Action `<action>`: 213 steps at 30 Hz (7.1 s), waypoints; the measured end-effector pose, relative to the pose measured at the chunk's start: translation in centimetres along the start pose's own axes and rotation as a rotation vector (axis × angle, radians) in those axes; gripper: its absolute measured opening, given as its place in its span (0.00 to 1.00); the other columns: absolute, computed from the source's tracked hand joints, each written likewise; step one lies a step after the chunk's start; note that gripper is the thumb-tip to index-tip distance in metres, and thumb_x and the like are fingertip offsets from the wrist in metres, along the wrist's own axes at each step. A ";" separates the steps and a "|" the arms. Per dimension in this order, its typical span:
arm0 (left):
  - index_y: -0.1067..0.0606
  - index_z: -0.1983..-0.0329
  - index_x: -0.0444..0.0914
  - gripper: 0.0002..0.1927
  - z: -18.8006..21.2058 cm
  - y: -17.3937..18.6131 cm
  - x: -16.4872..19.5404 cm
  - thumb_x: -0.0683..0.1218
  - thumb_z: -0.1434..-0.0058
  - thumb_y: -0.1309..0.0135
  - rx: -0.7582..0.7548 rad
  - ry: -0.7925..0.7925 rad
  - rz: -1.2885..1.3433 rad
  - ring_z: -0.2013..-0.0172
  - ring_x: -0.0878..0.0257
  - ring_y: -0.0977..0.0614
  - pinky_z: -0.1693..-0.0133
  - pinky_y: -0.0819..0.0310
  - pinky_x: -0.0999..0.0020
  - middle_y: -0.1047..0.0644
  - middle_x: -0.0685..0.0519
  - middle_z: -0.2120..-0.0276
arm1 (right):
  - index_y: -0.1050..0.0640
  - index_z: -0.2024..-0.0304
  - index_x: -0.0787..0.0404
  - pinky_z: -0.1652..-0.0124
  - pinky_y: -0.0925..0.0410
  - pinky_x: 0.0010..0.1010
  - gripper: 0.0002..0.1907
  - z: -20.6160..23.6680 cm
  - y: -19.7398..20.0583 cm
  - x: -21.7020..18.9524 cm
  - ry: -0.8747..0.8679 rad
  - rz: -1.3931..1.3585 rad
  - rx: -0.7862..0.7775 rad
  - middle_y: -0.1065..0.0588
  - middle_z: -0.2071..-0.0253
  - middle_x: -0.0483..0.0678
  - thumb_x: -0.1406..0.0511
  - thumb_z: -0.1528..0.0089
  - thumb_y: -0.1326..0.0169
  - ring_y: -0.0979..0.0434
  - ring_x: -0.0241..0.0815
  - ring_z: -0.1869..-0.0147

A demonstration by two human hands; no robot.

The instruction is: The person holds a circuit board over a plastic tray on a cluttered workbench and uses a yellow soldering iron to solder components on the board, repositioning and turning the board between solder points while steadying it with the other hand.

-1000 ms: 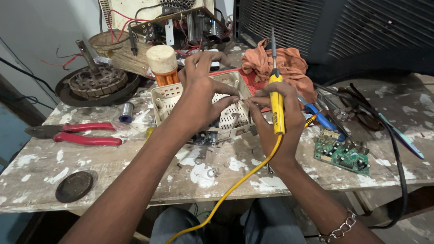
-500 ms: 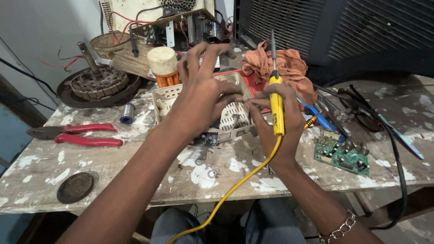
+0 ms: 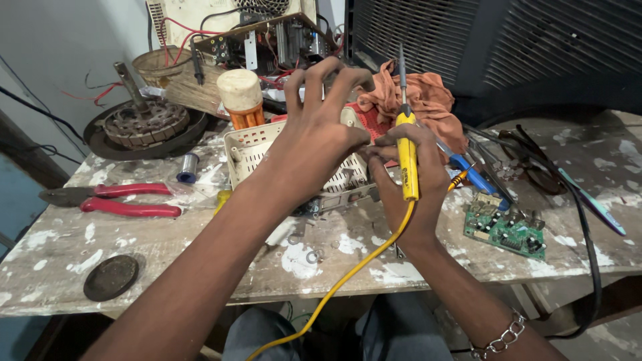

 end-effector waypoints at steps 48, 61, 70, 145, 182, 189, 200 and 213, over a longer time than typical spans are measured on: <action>0.13 0.69 0.46 0.06 1.3 -3.9 -4.7 0.49 0.49 0.35 -0.128 0.776 0.372 0.36 0.49 0.38 0.38 0.45 0.43 0.34 0.51 0.37 | 0.30 0.46 0.65 0.47 0.26 0.29 0.23 0.0 0.1 -1.0 0.093 0.097 0.016 0.22 0.54 0.50 0.77 0.40 0.35 0.14 0.41 0.49; 0.16 0.59 0.39 0.10 -0.4 -4.4 -5.2 0.46 0.42 0.38 -0.216 0.413 0.660 0.65 0.57 0.15 0.57 0.23 0.61 0.15 0.47 0.66 | 0.30 0.47 0.66 0.48 0.25 0.27 0.22 -0.1 0.0 -0.7 0.038 0.033 0.007 0.24 0.52 0.51 0.76 0.39 0.36 0.14 0.41 0.47; 0.15 0.57 0.42 0.11 -0.1 -5.4 -6.0 0.48 0.42 0.37 -0.314 0.446 0.755 0.62 0.63 0.13 0.54 0.22 0.65 0.14 0.50 0.64 | 0.30 0.46 0.65 0.46 0.27 0.29 0.23 0.0 0.1 -0.8 0.069 0.061 0.003 0.23 0.52 0.52 0.77 0.40 0.36 0.14 0.42 0.48; 0.15 0.67 0.37 0.05 -0.7 -5.0 -5.2 0.40 0.48 0.33 -0.235 0.410 0.552 0.69 0.56 0.15 0.64 0.23 0.61 0.17 0.43 0.71 | 0.31 0.48 0.65 0.51 0.26 0.28 0.21 0.1 -0.2 -1.0 0.033 0.050 -0.022 0.20 0.57 0.50 0.75 0.38 0.35 0.14 0.40 0.50; 0.31 0.31 0.42 0.55 6.7 -0.8 -4.6 0.64 0.62 0.26 -0.560 0.668 0.232 0.44 0.46 0.24 0.46 0.28 0.55 0.29 0.40 0.43 | 0.30 0.49 0.63 0.57 0.24 0.25 0.22 -0.1 -0.7 -0.5 0.020 0.017 -0.063 0.24 0.56 0.49 0.74 0.40 0.32 0.13 0.41 0.50; 0.31 0.33 0.40 0.51 7.3 -0.5 -3.7 0.53 0.64 0.26 -0.390 0.714 0.319 0.45 0.48 0.22 0.45 0.26 0.59 0.30 0.40 0.40 | 0.30 0.49 0.62 0.62 0.23 0.23 0.22 -0.1 -1.2 -0.4 -0.044 -0.012 -0.107 0.23 0.55 0.49 0.73 0.40 0.34 0.13 0.40 0.50; 0.34 0.31 0.46 0.58 6.9 0.6 -2.8 0.44 0.70 0.23 -0.135 0.719 0.351 0.44 0.45 0.24 0.45 0.25 0.57 0.41 0.40 0.33 | 0.30 0.49 0.64 0.57 0.23 0.25 0.22 -0.1 -1.0 -0.8 0.020 0.025 -0.086 0.23 0.56 0.50 0.73 0.40 0.32 0.13 0.41 0.49; 0.42 0.26 0.47 0.70 7.3 1.1 -2.5 0.48 0.77 0.19 -0.103 0.685 0.350 0.38 0.44 0.28 0.40 0.31 0.55 0.35 0.41 0.34 | 0.31 0.47 0.66 0.52 0.22 0.26 0.22 -0.1 -0.9 -0.6 0.002 -0.037 -0.066 0.24 0.54 0.52 0.77 0.39 0.35 0.14 0.43 0.48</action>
Point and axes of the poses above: each hand's wrist, its own z-axis away from the middle knuckle, its own y-axis out of the back of the hand, x = y × z, the point moved 7 cm from there along -z, towards the middle knuckle
